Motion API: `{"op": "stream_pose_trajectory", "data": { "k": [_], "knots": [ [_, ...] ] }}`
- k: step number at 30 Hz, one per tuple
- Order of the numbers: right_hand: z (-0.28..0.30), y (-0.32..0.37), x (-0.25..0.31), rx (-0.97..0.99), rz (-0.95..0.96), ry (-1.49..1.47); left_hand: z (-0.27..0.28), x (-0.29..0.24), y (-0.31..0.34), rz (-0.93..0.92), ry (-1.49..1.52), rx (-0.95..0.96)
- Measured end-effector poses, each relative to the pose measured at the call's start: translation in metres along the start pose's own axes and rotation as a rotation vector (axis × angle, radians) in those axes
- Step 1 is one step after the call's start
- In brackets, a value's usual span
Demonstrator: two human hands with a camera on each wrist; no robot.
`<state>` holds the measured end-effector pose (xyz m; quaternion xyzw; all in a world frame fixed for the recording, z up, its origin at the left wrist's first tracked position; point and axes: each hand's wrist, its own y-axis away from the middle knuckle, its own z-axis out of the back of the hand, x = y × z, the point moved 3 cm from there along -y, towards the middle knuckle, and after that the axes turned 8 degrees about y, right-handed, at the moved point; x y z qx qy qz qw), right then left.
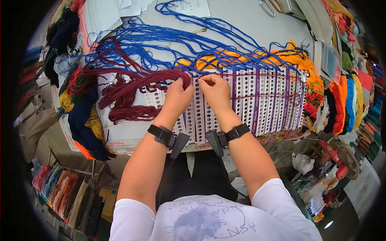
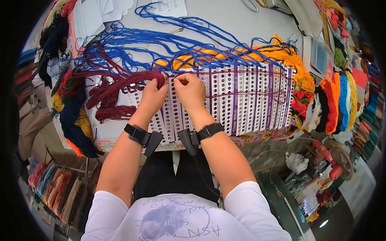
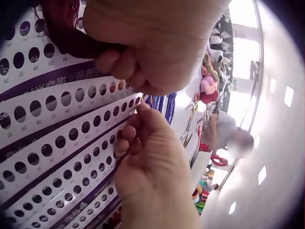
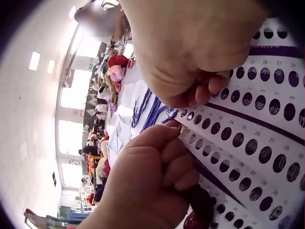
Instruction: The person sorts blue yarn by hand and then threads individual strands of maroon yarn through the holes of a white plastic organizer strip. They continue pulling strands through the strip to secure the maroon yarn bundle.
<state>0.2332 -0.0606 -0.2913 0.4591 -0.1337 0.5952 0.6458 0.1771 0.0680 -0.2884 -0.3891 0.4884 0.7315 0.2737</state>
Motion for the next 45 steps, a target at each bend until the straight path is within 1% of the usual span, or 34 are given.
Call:
{"op": "stream_pose_trajectory", "data": {
  "k": [2, 3, 5, 6, 8, 9, 11, 12, 13, 15, 16, 17, 19, 20, 21, 22, 24, 25, 26, 27, 29, 30, 31, 32, 33, 35, 36, 37, 38, 39, 40, 41, 43, 45],
  "knots": [
    [0.000, 0.001, 0.001, -0.004, 0.003, 0.003, -0.003, 0.011, -0.008, 0.068, 0.052, 0.043],
    [0.001, 0.002, 0.004, -0.014, 0.010, 0.054, -0.002, 0.010, -0.011, 0.067, 0.052, 0.043],
    [0.001, 0.004, 0.007, -0.023, 0.014, 0.106, -0.002, 0.011, -0.015, 0.184, 0.135, 0.080],
    [0.001, 0.006, 0.008, -0.056, 0.086, 0.140, 0.000, 0.007, -0.016, 0.188, 0.134, 0.082],
    [0.000, 0.013, 0.011, -0.096, 0.236, 0.170, 0.001, 0.000, -0.015, 0.297, 0.238, 0.164],
    [0.000, 0.017, 0.008, -0.094, 0.235, 0.170, 0.001, 0.002, -0.016, 0.300, 0.237, 0.163],
    [0.001, 0.024, 0.008, -0.123, 0.425, 0.139, 0.001, 0.002, -0.017, 0.250, 0.247, 0.172],
    [0.003, 0.025, 0.007, -0.098, 0.419, 0.114, 0.003, 0.002, -0.017, 0.239, 0.174, 0.177],
    [0.006, 0.025, 0.007, -0.096, 0.419, 0.113, 0.003, 0.007, -0.018, 0.241, 0.174, 0.175],
    [0.012, 0.023, 0.009, -0.008, 0.316, 0.000, 0.004, 0.016, -0.019, 0.069, 0.067, 0.023],
    [0.016, 0.023, 0.014, 0.011, 0.318, 0.042, 0.004, 0.016, -0.022, -0.015, -0.046, 0.023],
    [0.023, 0.022, 0.018, 0.009, 0.319, 0.042, 0.016, 0.021, -0.021, -0.017, -0.046, 0.023],
    [0.038, 0.021, 0.035, -0.076, 0.420, 0.673, 0.055, 0.004, -0.006, -0.052, 0.297, -0.117],
    [0.039, 0.017, 0.032, -0.097, 0.409, 0.766, 0.061, -0.004, -0.001, 0.008, 0.697, -0.137],
    [0.040, 0.015, 0.030, -0.098, 0.408, 0.767, 0.063, -0.008, 0.003, 0.071, 1.098, -0.156],
    [0.040, 0.011, 0.029, -0.099, 0.448, 0.830, 0.069, -0.008, 0.004, 0.047, 1.309, 0.152],
    [0.041, 0.008, 0.033, -0.104, 0.547, 0.917, 0.066, -0.013, 0.010, 0.072, 1.245, 0.199],
    [0.042, 0.009, 0.035, -0.106, 0.546, 0.917, 0.061, -0.019, 0.013, 0.105, 1.180, 0.245],
    [0.045, 0.014, 0.041, -0.201, 0.687, 0.855, 0.052, -0.025, 0.013, 0.131, 1.135, 0.335],
    [0.048, 0.020, 0.050, -0.296, 0.828, 0.790, 0.042, -0.035, 0.016, 0.116, 0.973, 0.348],
    [0.049, 0.027, 0.058, -0.259, 0.873, 0.725, 0.017, -0.035, 0.014, 0.088, 0.679, 0.372],
    [0.047, 0.031, 0.060, -0.221, 0.912, 0.656, 0.008, -0.030, 0.012, 0.089, 0.683, 0.372],
    [0.043, 0.031, 0.059, -0.219, 0.913, 0.659, 0.001, -0.026, 0.008, -0.023, 0.490, 0.308],
    [0.038, 0.029, 0.053, -0.112, 0.819, 0.560, -0.002, -0.022, 0.007, -0.132, 0.296, 0.242],
    [0.034, 0.028, 0.046, -0.008, 0.722, 0.459, 0.000, -0.019, 0.006, -0.131, 0.297, 0.244],
    [0.031, 0.017, 0.034, 0.002, 0.683, 0.481, 0.018, -0.008, 0.004, -0.062, 0.277, 0.170],
    [0.025, 0.009, 0.020, 0.065, 0.588, 0.578, 0.038, -0.020, 0.009, 0.014, 0.231, 0.121],
    [0.021, 0.002, 0.008, 0.129, 0.491, 0.670, 0.058, -0.022, 0.012, 0.035, 0.353, 0.027],
    [0.018, 0.000, 0.006, 0.116, 0.486, 0.650, 0.081, -0.034, 0.016, 0.019, 0.466, -0.035],
    [0.016, 0.000, 0.007, 0.114, 0.483, 0.643, 0.113, -0.026, 0.013, 0.021, 0.446, -0.114],
    [0.014, -0.001, 0.007, 0.117, 0.432, 0.658, 0.140, -0.030, 0.015, -0.001, 0.719, -0.123],
    [0.015, -0.001, 0.007, 0.118, 0.380, 0.674, 0.163, -0.040, 0.016, -0.037, 0.744, -0.099],
    [0.012, -0.006, 0.005, 0.128, 0.372, 0.655, 0.196, -0.060, 0.019, -0.063, 0.711, -0.203],
    [0.011, -0.005, 0.002, 0.106, 0.344, 0.643, 0.222, -0.077, 0.015, -0.171, 0.801, -0.206]
  ]
}}
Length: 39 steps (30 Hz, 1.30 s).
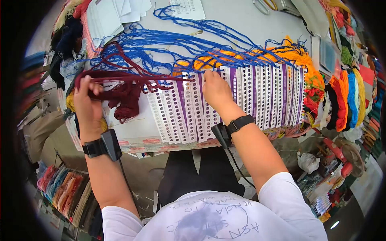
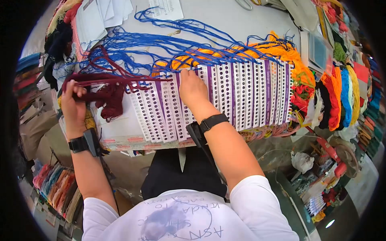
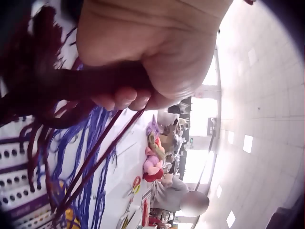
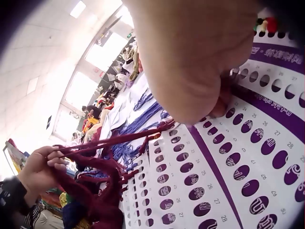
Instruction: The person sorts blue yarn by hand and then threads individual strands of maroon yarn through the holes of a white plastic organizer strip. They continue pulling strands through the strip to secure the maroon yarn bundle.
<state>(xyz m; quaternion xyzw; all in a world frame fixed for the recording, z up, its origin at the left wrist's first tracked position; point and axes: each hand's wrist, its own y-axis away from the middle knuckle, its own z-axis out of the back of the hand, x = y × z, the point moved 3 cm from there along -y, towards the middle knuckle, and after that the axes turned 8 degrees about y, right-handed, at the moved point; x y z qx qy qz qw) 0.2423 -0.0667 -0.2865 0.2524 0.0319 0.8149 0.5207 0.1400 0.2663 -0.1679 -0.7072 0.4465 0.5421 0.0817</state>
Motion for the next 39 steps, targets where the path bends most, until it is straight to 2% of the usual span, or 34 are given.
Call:
{"op": "stream_pose_trajectory", "data": {
  "k": [1, 3, 4, 6, 8, 10, 12, 15, 18, 20, 23, 25, 30, 39],
  "knots": [
    [-0.001, 0.000, 0.000, -0.008, 0.004, -0.003, -0.007, -0.008, 0.000, -0.008, -0.001, 0.004],
    [0.001, 0.002, 0.000, -0.038, 0.006, -0.010, -0.023, -0.025, 0.007, -0.179, -0.069, -0.184],
    [0.009, 0.005, 0.005, -0.049, 0.013, -0.012, -0.036, -0.025, 0.013, -0.173, -0.209, -0.180],
    [0.031, 0.017, 0.019, -0.161, 0.089, -0.203, -0.077, -0.015, 0.041, -0.063, -0.239, -0.093],
    [0.071, 0.028, 0.050, -0.095, 0.068, -0.511, -0.096, 0.009, 0.064, 0.192, 0.060, 0.203],
    [0.111, 0.040, 0.083, -0.083, 0.145, -0.784, -0.129, 0.017, 0.097, 0.319, 0.244, 0.323],
    [0.143, 0.054, 0.106, 0.015, 0.239, -0.953, -0.148, 0.020, 0.118, 0.353, 0.332, 0.394],
    [0.169, 0.064, 0.113, 0.133, 0.222, -1.100, -0.171, 0.012, 0.139, 0.405, 0.427, 0.362],
    [0.181, 0.071, 0.106, 0.250, 0.241, -1.190, -0.180, 0.005, 0.148, 0.418, 0.484, 0.274],
    [0.184, 0.076, 0.101, 0.255, 0.278, -1.130, -0.177, 0.006, 0.152, 0.372, 0.336, 0.277],
    [0.194, 0.082, 0.097, 0.220, 0.322, -1.143, -0.180, 0.004, 0.158, 0.344, 0.317, 0.197],
    [0.199, 0.084, 0.092, 0.384, 0.177, -1.154, -0.180, 0.003, 0.161, 0.335, 0.307, 0.180],
    [0.195, 0.088, 0.087, 0.401, 0.176, -1.231, -0.184, 0.002, 0.165, 0.275, 0.196, 0.199],
    [0.197, 0.086, 0.093, 0.392, 0.209, -1.222, -0.181, 0.002, 0.159, 0.296, 0.177, 0.223]
  ]
}}
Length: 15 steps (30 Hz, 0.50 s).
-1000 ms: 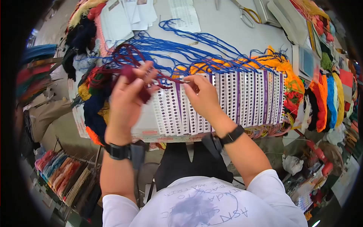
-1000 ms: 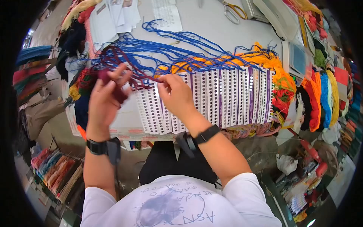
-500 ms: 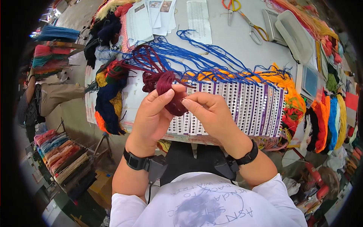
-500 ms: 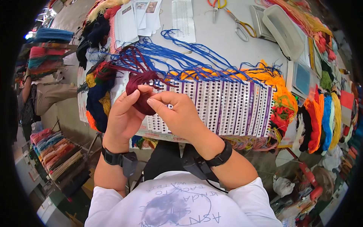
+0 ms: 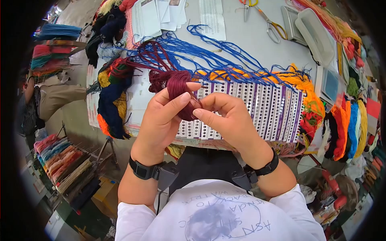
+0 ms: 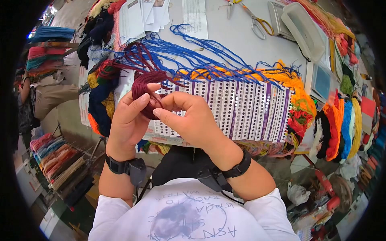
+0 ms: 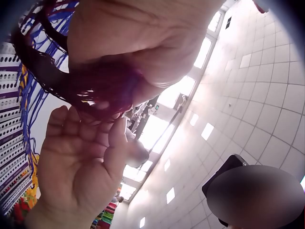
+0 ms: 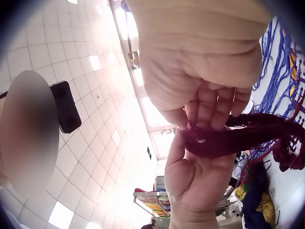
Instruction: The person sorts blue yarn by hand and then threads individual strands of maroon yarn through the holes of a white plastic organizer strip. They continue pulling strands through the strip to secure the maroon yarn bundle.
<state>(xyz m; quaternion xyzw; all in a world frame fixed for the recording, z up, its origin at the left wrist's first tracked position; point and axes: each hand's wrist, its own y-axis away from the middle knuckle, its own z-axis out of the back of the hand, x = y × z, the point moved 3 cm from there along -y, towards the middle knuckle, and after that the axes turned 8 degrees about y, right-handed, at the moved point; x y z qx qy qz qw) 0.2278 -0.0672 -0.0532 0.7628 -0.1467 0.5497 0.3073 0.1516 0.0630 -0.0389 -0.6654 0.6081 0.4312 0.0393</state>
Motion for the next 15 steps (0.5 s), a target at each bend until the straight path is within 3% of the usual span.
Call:
{"op": "stream_pose_trajectory", "data": {
  "k": [15],
  "knots": [
    [-0.028, -0.008, 0.000, -0.058, -0.042, -0.119, 0.024, -0.017, -0.002, 0.076, 0.064, 0.085]
  ]
}}
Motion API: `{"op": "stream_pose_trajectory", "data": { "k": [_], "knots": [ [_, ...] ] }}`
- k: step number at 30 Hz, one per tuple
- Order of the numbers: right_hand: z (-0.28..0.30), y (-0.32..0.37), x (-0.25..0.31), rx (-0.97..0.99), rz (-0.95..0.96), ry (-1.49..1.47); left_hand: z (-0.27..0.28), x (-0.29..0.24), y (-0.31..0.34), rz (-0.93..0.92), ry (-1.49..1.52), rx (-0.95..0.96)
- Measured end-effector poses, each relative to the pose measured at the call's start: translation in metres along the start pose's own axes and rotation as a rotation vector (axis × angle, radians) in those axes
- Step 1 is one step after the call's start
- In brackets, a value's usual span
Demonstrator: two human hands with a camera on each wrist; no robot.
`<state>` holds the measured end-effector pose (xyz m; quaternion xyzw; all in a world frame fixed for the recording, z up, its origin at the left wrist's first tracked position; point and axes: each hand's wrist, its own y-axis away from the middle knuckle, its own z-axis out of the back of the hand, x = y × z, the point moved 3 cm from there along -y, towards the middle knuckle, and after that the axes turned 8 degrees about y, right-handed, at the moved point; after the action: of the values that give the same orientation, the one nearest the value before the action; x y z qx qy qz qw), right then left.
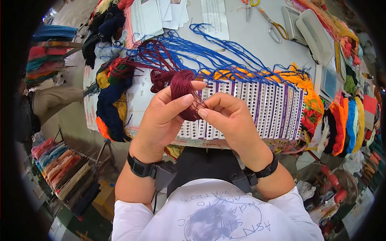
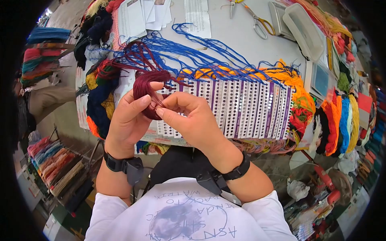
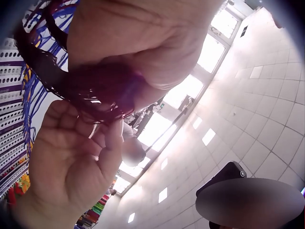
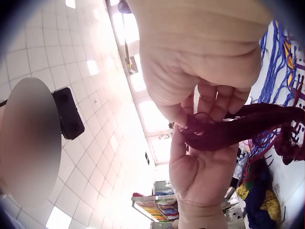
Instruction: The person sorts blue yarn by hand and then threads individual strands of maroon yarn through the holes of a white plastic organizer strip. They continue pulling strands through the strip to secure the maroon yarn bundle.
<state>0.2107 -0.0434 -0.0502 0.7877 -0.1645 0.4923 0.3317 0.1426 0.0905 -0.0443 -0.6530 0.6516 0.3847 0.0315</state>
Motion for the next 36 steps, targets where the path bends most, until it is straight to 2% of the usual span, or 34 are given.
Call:
{"op": "stream_pose_trajectory", "data": {
  "k": [8, 14, 17, 20, 22, 23, 24, 25, 26, 27, 28, 29, 30, 31, 32, 34, 36],
  "knots": [
    [-0.015, -0.005, -0.007, -0.075, -0.052, -0.105, 0.014, -0.008, -0.003, 0.009, -0.019, 0.044],
    [-0.021, -0.008, -0.008, -0.162, 0.101, 0.188, 0.022, -0.013, -0.007, 0.019, -0.036, 0.017],
    [-0.022, -0.008, -0.011, -0.172, 0.066, 0.135, 0.022, -0.017, -0.007, 0.033, -0.034, 0.037],
    [-0.021, -0.011, -0.016, -0.227, 0.131, 0.046, 0.022, -0.017, -0.010, 0.022, -0.034, 0.083],
    [-0.020, -0.013, -0.018, -0.286, 0.095, -0.279, 0.027, -0.017, -0.015, 0.003, -0.036, 0.112],
    [-0.012, -0.015, -0.019, -0.290, 0.096, -0.279, 0.031, -0.020, -0.019, 0.069, 0.001, 0.238],
    [-0.004, -0.017, -0.022, -0.029, 0.037, -0.372, 0.034, -0.023, -0.020, 0.135, 0.037, 0.363],
    [0.002, -0.013, -0.021, 0.232, -0.025, -0.463, 0.037, -0.030, -0.017, 0.248, -0.017, 0.361],
    [0.015, -0.003, -0.017, 0.200, -0.085, -0.434, 0.057, -0.039, -0.015, 0.401, -0.109, 0.380],
    [0.029, 0.011, -0.010, 0.168, -0.146, -0.405, 0.084, -0.055, -0.012, 0.457, -0.270, 0.383],
    [0.056, 0.025, -0.008, 0.058, -0.059, -0.507, 0.105, -0.070, -0.005, 0.319, -0.254, 0.196],
    [0.094, 0.038, -0.003, -0.080, -0.113, -0.363, 0.128, -0.093, -0.002, 0.257, -0.233, 0.119],
    [0.135, 0.054, 0.000, -0.231, -0.036, -0.268, 0.173, -0.114, 0.002, 0.168, -0.126, 0.193],
    [0.185, 0.076, -0.001, -0.294, -0.044, -0.390, 0.198, -0.139, 0.010, 0.107, -0.103, 0.093],
    [0.260, 0.119, 0.005, -0.388, -0.037, -0.666, 0.237, -0.181, 0.029, 0.045, -0.022, -0.220],
    [0.354, 0.186, 0.003, -0.647, -0.052, -0.518, 0.283, -0.219, 0.048, 0.030, 0.021, -0.245],
    [0.430, 0.256, 0.009, -0.808, -0.057, -0.588, 0.314, -0.249, 0.065, -0.109, -0.008, -0.498]
  ]
}}
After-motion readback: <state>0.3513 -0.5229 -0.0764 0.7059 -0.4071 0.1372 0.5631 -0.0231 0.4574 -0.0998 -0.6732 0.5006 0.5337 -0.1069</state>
